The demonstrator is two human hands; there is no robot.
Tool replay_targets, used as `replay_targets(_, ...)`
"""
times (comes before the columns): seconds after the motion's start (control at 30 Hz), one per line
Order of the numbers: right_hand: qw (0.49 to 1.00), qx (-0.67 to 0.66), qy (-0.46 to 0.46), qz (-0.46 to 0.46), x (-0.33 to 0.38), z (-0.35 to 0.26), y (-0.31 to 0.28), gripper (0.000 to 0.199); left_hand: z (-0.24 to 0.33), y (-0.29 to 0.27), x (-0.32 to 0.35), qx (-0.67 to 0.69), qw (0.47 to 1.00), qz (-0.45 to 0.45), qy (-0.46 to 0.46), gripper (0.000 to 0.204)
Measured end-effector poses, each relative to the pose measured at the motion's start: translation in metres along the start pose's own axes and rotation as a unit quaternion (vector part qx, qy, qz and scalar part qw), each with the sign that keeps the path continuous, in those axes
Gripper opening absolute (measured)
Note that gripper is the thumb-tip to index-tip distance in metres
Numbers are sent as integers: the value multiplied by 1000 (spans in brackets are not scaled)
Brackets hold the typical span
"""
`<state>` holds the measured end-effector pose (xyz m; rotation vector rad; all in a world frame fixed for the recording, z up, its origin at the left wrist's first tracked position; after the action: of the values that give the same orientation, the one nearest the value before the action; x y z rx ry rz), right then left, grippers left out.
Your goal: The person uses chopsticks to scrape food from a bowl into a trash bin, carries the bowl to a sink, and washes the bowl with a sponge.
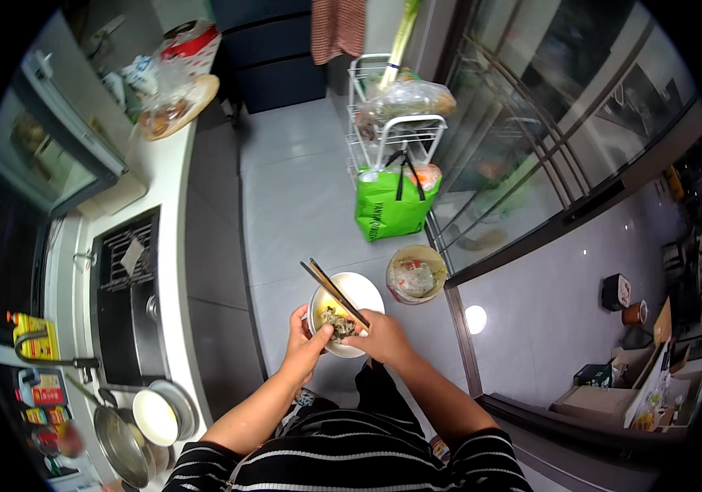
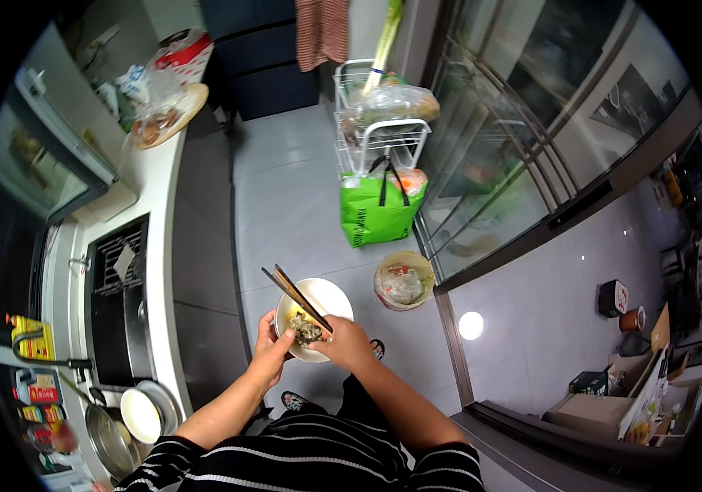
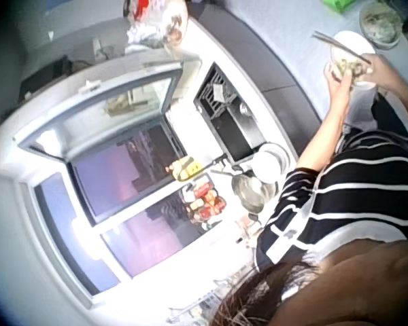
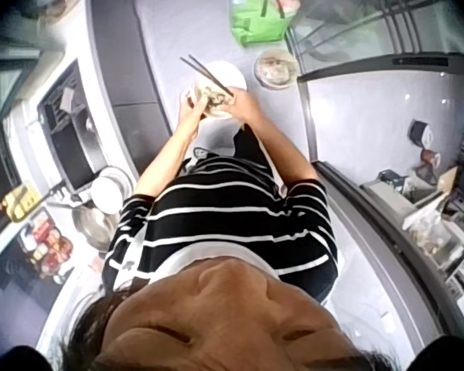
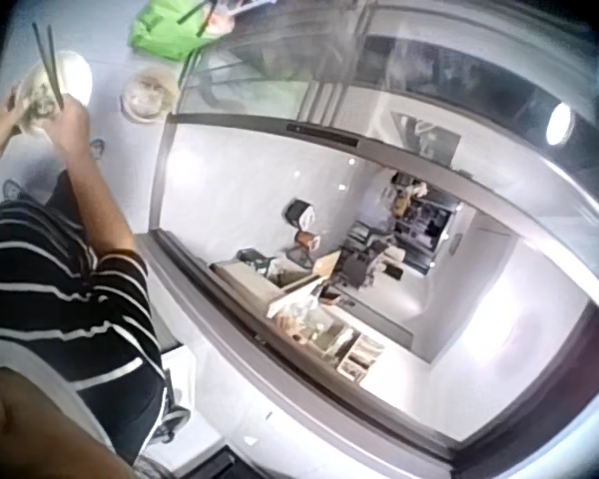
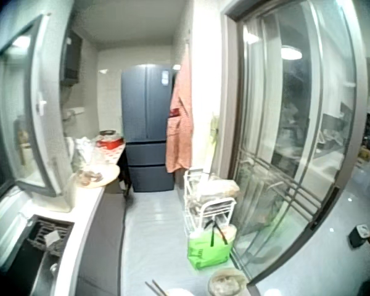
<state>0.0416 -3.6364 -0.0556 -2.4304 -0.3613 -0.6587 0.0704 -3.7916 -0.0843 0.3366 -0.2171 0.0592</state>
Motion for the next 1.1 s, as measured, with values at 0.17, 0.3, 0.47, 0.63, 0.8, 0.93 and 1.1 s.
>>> replay_targets(0.17,996,-48,73,-5,-44,63,-55,47,-43,69,-55,-12,999,-23,-36,65)
replay_targets(0.3,986,-138,77,57,-78,119,-82,53,-90,110,-95,-34,996,-42,-64,64)
replay_targets(0.47,971,-182,107,109,-118,173,-97,51,-134,152,-139,-39,993,-75,-86,63)
replay_targets(0.63,935,-284,157,141,-147,212,-111,41,-187,171,-179,-28,983,-149,-107,64)
replay_targets(0.8,887,-361,155,241,-173,260,-105,39,-237,187,-212,-14,974,-201,-101,64)
replay_targets(0.93,884,-297,200,302,-187,276,-110,40,-264,190,-221,-42,963,-236,-126,65)
replay_targets(1.1,866,-213,297,341,-205,299,-109,41,-273,189,-229,-118,958,-254,-62,67)
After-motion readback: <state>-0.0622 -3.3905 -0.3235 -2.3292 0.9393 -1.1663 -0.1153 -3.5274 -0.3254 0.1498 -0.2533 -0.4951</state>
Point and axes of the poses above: each hand's wrist, its own x-axis away from the middle knuckle, its own y-axis out of the palm, z = x × y, the point moved 6 cm from there along -x, towards the middle knuckle, and after that the axes turned 15 degrees about y, right-handed, at the moved point
